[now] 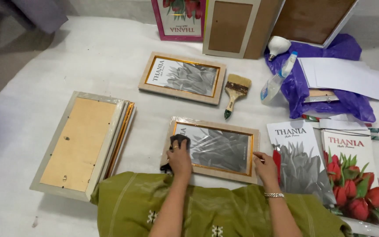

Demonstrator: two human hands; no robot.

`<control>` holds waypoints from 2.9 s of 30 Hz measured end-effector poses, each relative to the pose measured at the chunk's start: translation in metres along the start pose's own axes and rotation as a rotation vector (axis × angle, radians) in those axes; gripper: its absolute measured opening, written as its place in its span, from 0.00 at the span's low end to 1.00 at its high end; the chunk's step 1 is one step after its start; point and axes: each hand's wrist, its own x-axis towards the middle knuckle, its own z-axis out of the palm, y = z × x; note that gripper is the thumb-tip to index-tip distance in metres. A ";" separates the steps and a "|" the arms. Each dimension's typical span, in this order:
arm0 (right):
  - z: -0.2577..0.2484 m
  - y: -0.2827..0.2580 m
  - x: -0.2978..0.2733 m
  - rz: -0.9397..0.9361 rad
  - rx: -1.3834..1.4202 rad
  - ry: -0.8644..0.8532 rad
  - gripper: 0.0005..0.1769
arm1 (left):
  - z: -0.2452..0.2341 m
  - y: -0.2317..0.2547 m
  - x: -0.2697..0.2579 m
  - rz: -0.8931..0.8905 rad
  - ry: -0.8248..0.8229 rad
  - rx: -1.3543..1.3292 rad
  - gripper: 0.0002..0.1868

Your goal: Wiping the glass surface of a picture frame with a cloth to clean it.

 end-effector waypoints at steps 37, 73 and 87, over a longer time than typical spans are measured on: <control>0.023 0.064 0.048 -0.160 -0.281 -0.010 0.31 | 0.010 0.145 -0.007 0.531 0.086 -0.209 0.23; 0.028 0.061 0.048 -0.035 -0.325 -0.051 0.32 | -0.055 0.048 0.018 -0.039 -0.085 -0.058 0.36; 0.015 0.063 0.045 -0.018 -0.217 -0.024 0.27 | -0.025 0.117 -0.045 0.334 -0.361 -0.270 0.23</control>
